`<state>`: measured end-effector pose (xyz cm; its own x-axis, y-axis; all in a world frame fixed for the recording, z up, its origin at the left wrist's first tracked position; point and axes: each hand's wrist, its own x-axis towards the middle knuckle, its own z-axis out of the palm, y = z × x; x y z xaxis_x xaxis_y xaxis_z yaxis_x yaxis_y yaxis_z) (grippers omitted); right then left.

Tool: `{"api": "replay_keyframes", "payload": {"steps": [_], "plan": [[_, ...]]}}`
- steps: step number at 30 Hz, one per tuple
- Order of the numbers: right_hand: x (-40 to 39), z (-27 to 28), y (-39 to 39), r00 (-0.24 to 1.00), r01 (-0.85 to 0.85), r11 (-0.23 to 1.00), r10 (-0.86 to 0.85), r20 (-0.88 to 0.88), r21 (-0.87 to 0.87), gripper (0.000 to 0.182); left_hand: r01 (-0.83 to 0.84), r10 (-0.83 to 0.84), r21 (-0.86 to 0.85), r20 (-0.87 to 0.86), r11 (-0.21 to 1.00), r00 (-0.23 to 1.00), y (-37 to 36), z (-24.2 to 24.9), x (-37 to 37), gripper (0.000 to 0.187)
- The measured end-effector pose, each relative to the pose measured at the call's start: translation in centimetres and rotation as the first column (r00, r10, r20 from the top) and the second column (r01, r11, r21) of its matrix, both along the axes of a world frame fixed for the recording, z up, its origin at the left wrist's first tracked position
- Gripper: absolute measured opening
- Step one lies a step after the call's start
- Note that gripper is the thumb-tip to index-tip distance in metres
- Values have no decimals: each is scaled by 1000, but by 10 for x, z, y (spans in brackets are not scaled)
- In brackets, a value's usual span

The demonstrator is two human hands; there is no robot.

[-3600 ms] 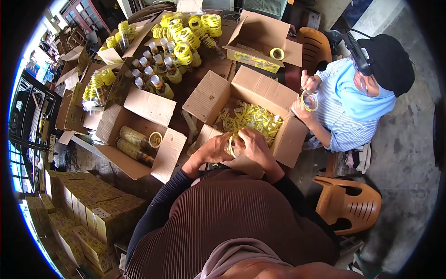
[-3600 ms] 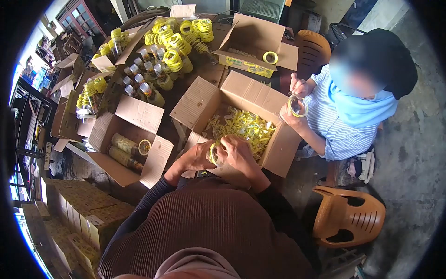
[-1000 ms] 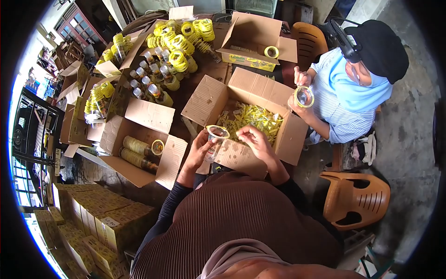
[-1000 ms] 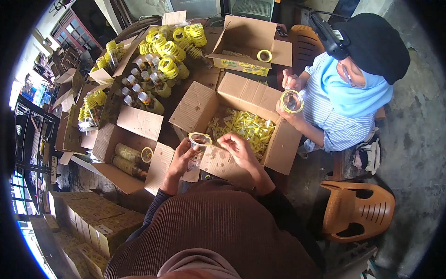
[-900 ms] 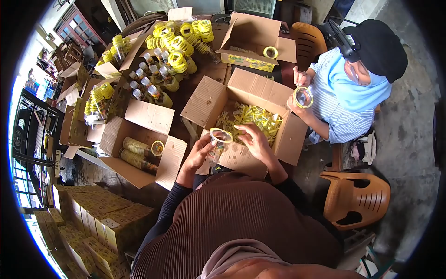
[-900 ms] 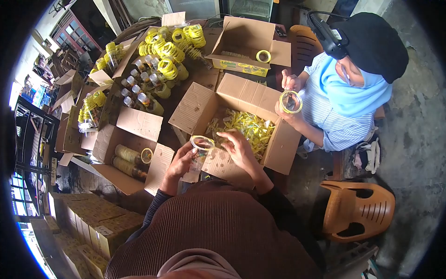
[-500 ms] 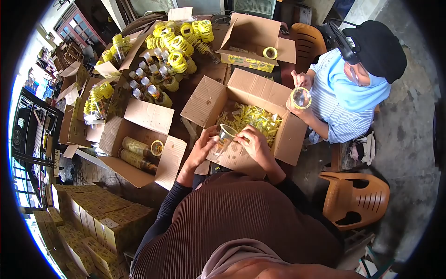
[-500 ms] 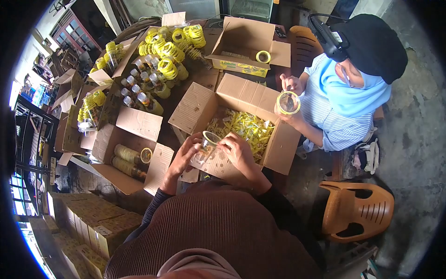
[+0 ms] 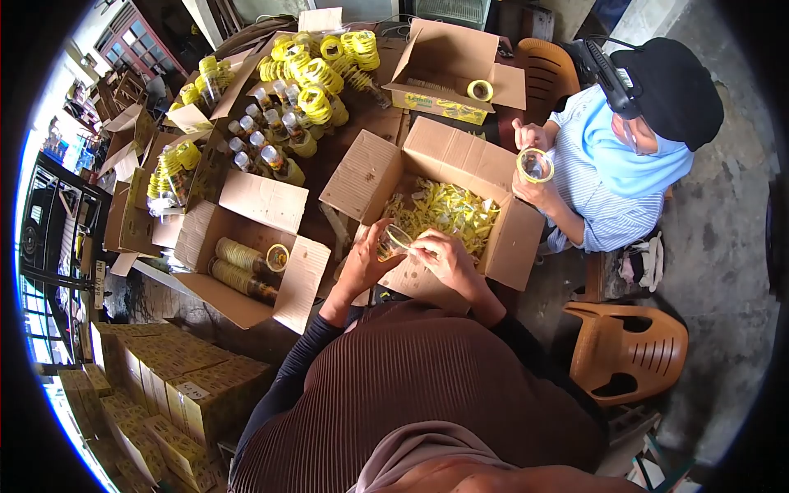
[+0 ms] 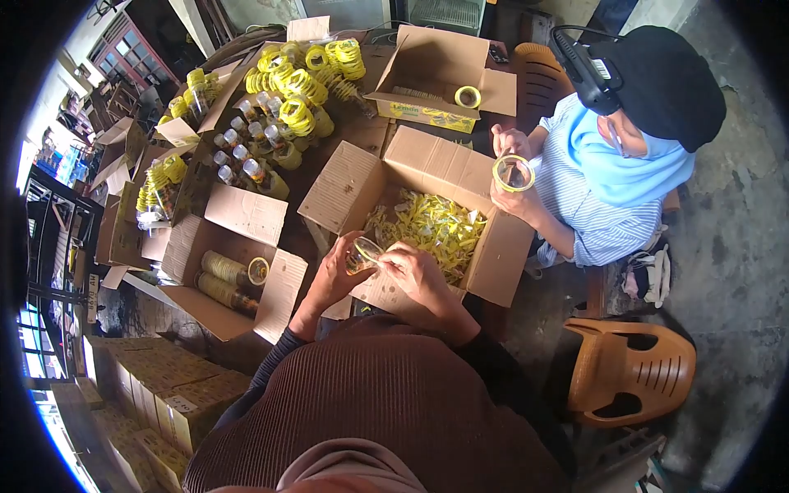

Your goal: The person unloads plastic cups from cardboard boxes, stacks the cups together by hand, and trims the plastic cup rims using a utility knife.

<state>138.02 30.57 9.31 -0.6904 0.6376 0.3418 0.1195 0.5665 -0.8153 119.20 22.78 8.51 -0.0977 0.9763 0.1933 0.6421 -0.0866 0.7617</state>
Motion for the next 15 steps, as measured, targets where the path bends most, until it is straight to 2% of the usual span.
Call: {"api": "replay_keyframes", "payload": {"steps": [3,7,9,11,13,15], "plan": [[1,0,0,1000,2,1000,-3,-26,-31,7,-9,13,-52,76,999,997,0,0,1,68],[1,-6,1,996,18,990,-30,-87,-139,6,-8,13,-65,76,998,997,1,4,1,68],[2,-4,1,995,38,989,-52,-89,-145,6,0,0,4,73,1000,997,3,2,2,64],[2,-4,2,993,59,987,-74,-92,-151,5,-20,20,0,99,1000,995,4,2,6,61],[2,-7,4,977,116,986,-135,-167,-122,5,-39,39,-3,126,999,991,5,5,11,59],[3,-15,7,973,132,982,-155,-173,-137,6,-67,60,170,42,983,997,5,10,17,55]]}}
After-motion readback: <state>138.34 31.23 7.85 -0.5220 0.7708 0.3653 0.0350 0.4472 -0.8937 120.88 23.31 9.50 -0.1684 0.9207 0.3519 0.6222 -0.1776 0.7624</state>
